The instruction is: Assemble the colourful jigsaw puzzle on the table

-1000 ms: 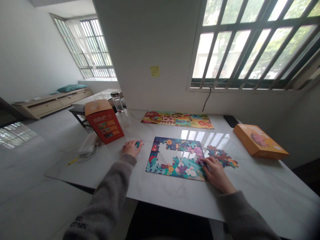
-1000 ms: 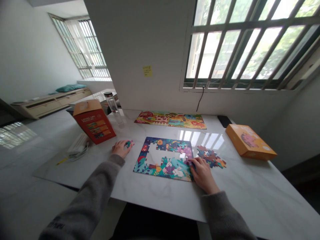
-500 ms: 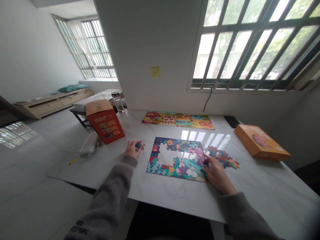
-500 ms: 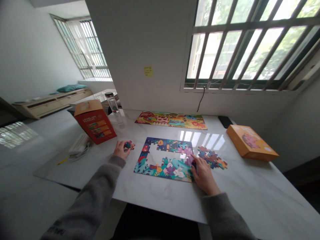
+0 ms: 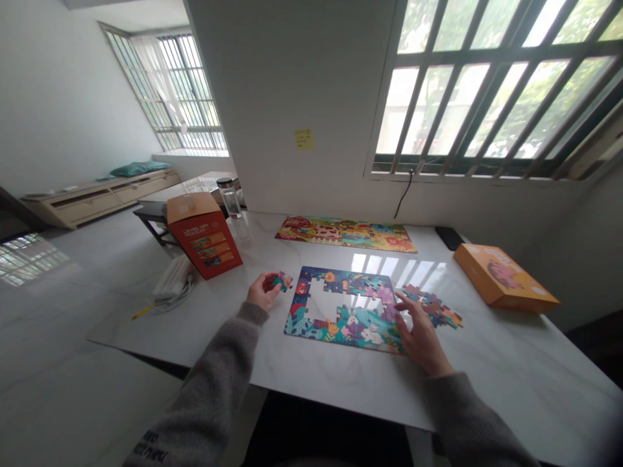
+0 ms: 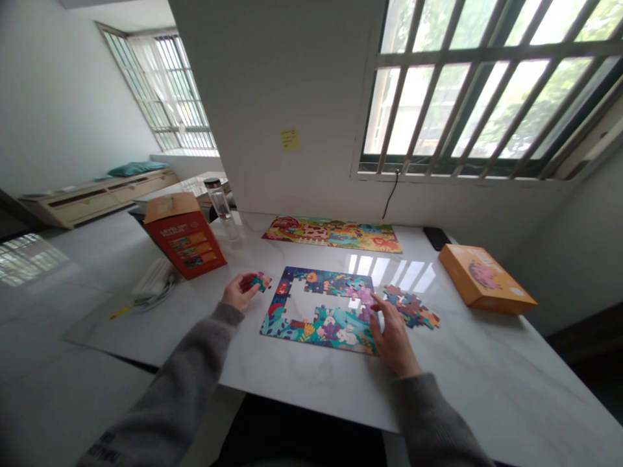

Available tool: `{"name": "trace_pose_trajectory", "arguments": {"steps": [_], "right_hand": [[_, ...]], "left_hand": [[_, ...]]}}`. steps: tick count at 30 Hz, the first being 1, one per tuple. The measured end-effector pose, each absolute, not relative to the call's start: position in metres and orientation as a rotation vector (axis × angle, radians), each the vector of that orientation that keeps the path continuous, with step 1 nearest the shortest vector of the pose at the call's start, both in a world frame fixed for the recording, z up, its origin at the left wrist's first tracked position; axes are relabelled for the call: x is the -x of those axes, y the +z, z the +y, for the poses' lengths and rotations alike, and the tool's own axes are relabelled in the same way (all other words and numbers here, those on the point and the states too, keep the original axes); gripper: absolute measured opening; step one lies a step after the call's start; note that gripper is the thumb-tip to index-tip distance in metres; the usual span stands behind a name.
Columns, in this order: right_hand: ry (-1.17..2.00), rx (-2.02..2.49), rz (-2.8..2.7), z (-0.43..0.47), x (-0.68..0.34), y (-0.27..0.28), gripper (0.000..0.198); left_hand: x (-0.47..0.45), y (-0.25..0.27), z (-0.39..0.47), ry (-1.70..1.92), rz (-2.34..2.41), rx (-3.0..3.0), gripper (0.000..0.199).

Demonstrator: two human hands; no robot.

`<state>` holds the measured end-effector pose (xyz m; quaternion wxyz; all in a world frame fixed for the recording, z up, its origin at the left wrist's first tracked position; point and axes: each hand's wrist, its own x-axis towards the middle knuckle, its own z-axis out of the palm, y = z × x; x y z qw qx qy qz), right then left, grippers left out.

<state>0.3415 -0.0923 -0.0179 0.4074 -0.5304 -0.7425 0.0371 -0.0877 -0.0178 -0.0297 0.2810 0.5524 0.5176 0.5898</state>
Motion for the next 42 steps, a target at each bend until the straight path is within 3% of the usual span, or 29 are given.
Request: {"name": "trace_pose_trajectory", "arguments": {"steps": [8, 23, 30, 34, 38, 42], "right_hand": [[0.171, 1.206, -1.921, -0.089, -0.303, 0.002, 0.027], [0.797, 1.039, -1.650, -0.071, -0.230, -0.001, 0.034], [0.759, 1.040, -1.665, -0.077, -0.240, -0.001, 0.033], [0.738, 1.029, -1.770, -0.081, -0.239, 0.001, 0.029], [0.546, 1.012, -1.873, -0.085, -0.239, 0.000, 0.026], [0.373, 0.898, -2.035, -0.086, -0.240, -0.001, 0.038]], "left_hand": [[0.013, -0.006, -0.035, 1.420, 1.120, -1.430, 0.045], [-0.035, -0.023, -0.052, 1.280, 0.919, -1.482, 0.036], [-0.033, -0.018, -0.055, 1.245, 0.883, -1.512, 0.044], [-0.031, -0.024, -0.052, 1.179, 0.947, -1.589, 0.038], [-0.031, -0.028, -0.050, 1.183, 0.955, -1.587, 0.036], [-0.031, -0.029, -0.049, 1.169, 0.943, -1.519, 0.042]]}}
